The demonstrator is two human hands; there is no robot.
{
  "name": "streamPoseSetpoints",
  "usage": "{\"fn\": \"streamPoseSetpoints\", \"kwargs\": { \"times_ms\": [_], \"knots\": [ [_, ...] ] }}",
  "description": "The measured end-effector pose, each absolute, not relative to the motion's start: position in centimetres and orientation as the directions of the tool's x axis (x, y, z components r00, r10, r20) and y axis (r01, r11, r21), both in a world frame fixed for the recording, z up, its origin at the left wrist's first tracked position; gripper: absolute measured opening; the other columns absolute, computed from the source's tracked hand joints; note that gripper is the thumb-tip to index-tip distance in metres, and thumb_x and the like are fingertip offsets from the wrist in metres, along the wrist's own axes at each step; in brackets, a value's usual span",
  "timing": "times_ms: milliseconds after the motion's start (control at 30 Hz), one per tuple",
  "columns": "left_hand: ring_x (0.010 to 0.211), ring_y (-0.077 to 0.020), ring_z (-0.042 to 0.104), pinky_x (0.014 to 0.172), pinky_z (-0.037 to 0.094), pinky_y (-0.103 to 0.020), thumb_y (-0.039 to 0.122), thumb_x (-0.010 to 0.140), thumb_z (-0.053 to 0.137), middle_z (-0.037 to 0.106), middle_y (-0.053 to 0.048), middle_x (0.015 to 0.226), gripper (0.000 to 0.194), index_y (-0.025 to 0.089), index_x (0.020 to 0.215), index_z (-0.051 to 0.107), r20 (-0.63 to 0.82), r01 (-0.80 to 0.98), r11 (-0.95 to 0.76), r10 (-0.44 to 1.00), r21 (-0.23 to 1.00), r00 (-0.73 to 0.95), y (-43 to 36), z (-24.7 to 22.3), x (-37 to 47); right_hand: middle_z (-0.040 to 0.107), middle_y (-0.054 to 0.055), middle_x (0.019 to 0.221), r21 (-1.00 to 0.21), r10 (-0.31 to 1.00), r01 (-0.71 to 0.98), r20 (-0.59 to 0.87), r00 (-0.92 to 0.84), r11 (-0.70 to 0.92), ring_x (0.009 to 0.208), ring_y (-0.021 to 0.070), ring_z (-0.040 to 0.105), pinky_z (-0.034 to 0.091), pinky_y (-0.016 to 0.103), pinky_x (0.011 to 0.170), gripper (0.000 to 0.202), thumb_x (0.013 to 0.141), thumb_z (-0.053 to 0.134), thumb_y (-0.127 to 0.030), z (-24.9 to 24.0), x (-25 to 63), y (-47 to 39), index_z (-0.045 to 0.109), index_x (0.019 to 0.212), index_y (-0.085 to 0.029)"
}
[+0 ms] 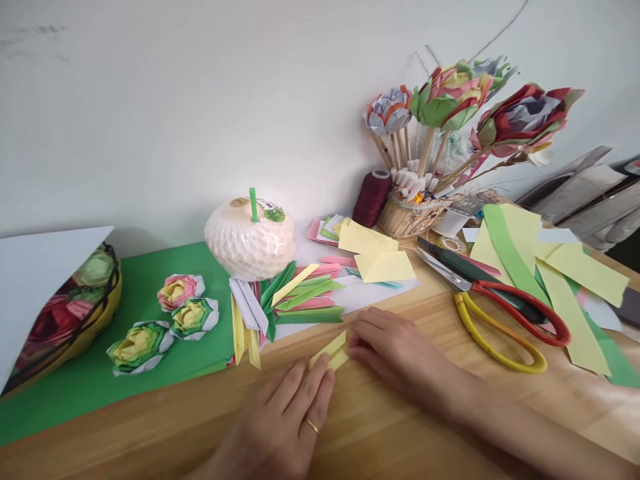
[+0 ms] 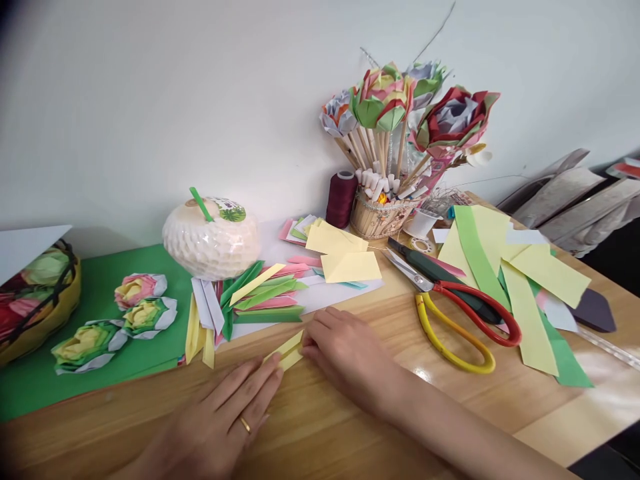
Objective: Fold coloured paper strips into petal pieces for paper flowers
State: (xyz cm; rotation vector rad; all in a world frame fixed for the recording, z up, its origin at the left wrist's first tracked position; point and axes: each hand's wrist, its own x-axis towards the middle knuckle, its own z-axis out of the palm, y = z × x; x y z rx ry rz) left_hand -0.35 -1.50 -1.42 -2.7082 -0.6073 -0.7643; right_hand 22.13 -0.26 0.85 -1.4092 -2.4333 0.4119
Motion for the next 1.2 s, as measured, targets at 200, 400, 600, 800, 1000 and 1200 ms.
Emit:
{"fn": "streamPoseSetpoints", "kwargs": {
  "times_ms": [200,400,600,800,1000,1200],
  "knots": [
    [0.103,-0.0238,0.058,0.088,0.041,-0.034,0.008,0.091,0.035,0.066,-0.010,0.116,0.034,0.008,0.108,0.064,0.432,0.413,-0.892,0.304,-0.182,0.849,-1.4,-1.1,-0.6,0.061,0.003,0.078,-0.255,0.872,0.848,-0.035,-0.489,0.465,0.070,0.0188,0.054,0.038,0.029,0.061,0.012,0.085,0.054,-0.012,1.9,21.7,0.1,0.054,0.075,-0.018],
    [0.107,-0.0235,0.056,0.093,0.038,-0.034,0.010,0.090,0.035,0.066,-0.010,0.116,0.035,0.009,0.108,0.065,0.433,0.428,-0.885,0.319,-0.182,0.843,-1.6,-1.5,-0.6,0.062,0.002,0.076,-0.160,0.894,0.896,-0.116,-0.433,0.414,0.070,0.0200,0.056,0.035,0.031,0.064,0.010,0.084,0.058,-0.017,2.8,21.1,0.3,0.055,0.075,-0.019],
    [0.105,-0.0229,0.058,0.095,0.037,-0.034,0.008,0.090,0.033,0.068,-0.010,0.112,0.036,0.008,0.105,0.066,0.461,0.427,-0.884,0.303,-0.190,0.834,-1.7,-1.3,-0.7,0.064,0.001,0.074,-0.164,0.908,0.917,-0.159,-0.388,0.363,0.071,0.0200,0.059,0.036,0.031,0.065,0.012,0.085,0.059,-0.019,2.9,20.9,0.9,0.057,0.073,-0.019],
    [0.108,-0.0200,0.060,0.094,0.044,-0.029,0.007,0.091,0.036,0.067,-0.011,0.113,0.033,0.008,0.108,0.064,0.445,0.385,-0.902,0.269,-0.194,0.854,-1.1,-0.7,-1.4,0.062,0.003,0.078,-0.265,0.925,0.888,0.041,-0.378,0.375,0.071,0.0187,0.056,0.040,0.030,0.065,0.016,0.083,0.066,-0.029,1.3,22.6,0.3,0.058,0.073,-0.018],
    [0.098,-0.0192,0.066,0.077,0.053,-0.026,0.004,0.093,0.030,0.073,-0.007,0.099,0.038,0.010,0.096,0.067,0.576,0.416,-0.905,0.293,-0.090,0.763,-0.5,-1.4,-1.1,0.065,0.007,0.102,-0.197,0.609,0.577,0.299,-0.735,0.793,0.098,0.0195,0.053,0.039,0.034,0.085,0.030,0.100,0.030,-0.013,1.5,23.4,0.0,0.060,0.103,-0.013],
    [0.083,-0.0199,0.068,0.075,0.054,-0.029,0.006,0.091,0.044,0.073,-0.007,0.086,0.024,0.010,0.086,0.067,0.586,0.411,-0.896,0.245,-0.168,0.773,-0.5,-0.7,-1.0,0.065,0.006,0.087,-0.050,0.547,0.559,0.297,-0.783,0.827,0.079,0.0188,0.053,0.040,0.033,0.071,0.031,0.097,0.038,-0.013,1.9,22.7,-0.6,0.063,0.078,-0.013]
  ]
}}
